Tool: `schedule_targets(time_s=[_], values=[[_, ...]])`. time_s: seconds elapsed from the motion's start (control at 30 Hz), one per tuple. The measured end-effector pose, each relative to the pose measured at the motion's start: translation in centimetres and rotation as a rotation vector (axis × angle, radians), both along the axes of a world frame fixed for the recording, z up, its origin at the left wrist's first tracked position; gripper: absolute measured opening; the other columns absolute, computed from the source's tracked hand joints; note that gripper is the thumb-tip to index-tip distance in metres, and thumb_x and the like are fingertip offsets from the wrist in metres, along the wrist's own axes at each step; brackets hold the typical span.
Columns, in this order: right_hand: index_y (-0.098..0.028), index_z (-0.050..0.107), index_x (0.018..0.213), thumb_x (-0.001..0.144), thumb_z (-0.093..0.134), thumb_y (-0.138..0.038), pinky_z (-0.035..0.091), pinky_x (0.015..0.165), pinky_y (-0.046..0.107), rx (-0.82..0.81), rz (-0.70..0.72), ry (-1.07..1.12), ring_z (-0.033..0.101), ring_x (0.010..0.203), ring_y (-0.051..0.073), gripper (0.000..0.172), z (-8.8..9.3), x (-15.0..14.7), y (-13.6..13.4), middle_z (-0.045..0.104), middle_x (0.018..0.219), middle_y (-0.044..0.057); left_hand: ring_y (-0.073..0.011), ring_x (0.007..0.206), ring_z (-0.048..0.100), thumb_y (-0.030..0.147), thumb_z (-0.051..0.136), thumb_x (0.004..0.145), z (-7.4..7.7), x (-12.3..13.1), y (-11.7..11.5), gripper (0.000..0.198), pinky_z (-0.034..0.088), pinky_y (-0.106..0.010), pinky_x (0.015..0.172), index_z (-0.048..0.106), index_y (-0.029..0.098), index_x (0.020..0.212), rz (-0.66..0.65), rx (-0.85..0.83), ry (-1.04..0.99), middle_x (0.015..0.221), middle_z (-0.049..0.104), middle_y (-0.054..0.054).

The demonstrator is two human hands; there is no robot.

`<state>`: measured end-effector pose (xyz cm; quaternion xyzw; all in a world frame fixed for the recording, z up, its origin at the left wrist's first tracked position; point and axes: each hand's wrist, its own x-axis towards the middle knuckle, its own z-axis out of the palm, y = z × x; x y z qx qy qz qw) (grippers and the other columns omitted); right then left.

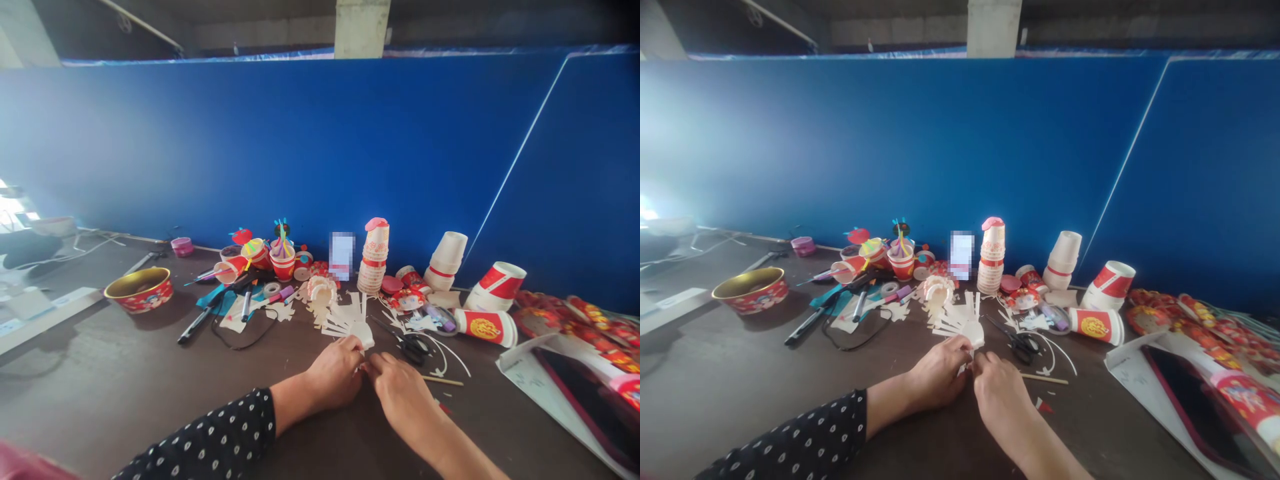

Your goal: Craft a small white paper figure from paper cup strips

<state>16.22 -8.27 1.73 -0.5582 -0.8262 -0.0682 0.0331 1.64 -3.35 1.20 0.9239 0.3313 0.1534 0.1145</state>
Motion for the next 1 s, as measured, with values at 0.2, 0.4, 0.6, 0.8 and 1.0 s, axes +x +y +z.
schedule_targets(time_s=[0.2,0.4,0.6,0.8,1.0], values=[[-0.015,0.065,0.093,0.086,0.036,-0.004,0.039,0.072,0.026,-0.041,-0.016,-0.026,0.057,0.084,0.018,0.033,0.2,-0.1,0.3,0.064,0.093,0.008,-0.0193,0.091,0.053,0.005,0.05,0.067,-0.5,-0.1,0.1,0.018,0.047,-0.027,0.084,0.053,0.013,0.083,0.002,-0.016,-0.096,0.095,0.057,-0.01],[-0.016,0.064,0.093,0.085,0.037,-0.002,0.04,0.074,0.027,-0.04,-0.038,-0.02,0.057,0.086,0.018,0.032,-0.3,-0.1,0.4,0.064,0.095,0.008,-0.0182,0.092,0.054,0.004,0.05,0.069,-1.2,0.0,0.5,0.015,0.046,-0.026,0.086,0.057,0.013,0.08,0.015,-0.037,-0.121,0.095,0.058,-0.009],[-0.016,0.064,0.092,0.085,0.035,-0.003,0.041,0.074,0.027,-0.05,-0.036,0.004,0.057,0.085,0.019,0.032,0.0,-0.1,0.3,0.063,0.094,0.009,-0.0167,0.088,0.057,0.007,0.048,0.077,-1.7,0.2,0.9,0.014,0.047,-0.026,0.083,0.061,0.012,0.076,0.047,-0.05,-0.102,0.097,0.06,-0.008],[-0.017,0.064,0.098,0.088,0.031,-0.01,0.041,0.076,0.028,-0.097,0.011,0.122,0.055,0.088,0.019,0.035,0.6,0.6,0.0,0.06,0.099,0.009,-0.0178,0.084,0.057,0.011,0.047,0.082,-1.3,0.5,0.9,0.017,0.048,-0.029,0.081,0.063,0.011,0.075,0.061,0.017,-0.043,0.092,0.061,-0.009],[-0.02,0.063,0.106,0.08,0.035,-0.006,0.039,0.077,0.025,-0.164,0.039,0.301,0.055,0.087,0.016,0.041,0.9,1.6,-0.1,0.06,0.092,0.007,-0.0175,0.084,0.056,0.009,0.049,0.079,-1.0,0.6,0.8,0.016,0.047,-0.027,0.078,0.064,0.011,0.073,0.067,0.013,-0.024,0.092,0.061,-0.008]])
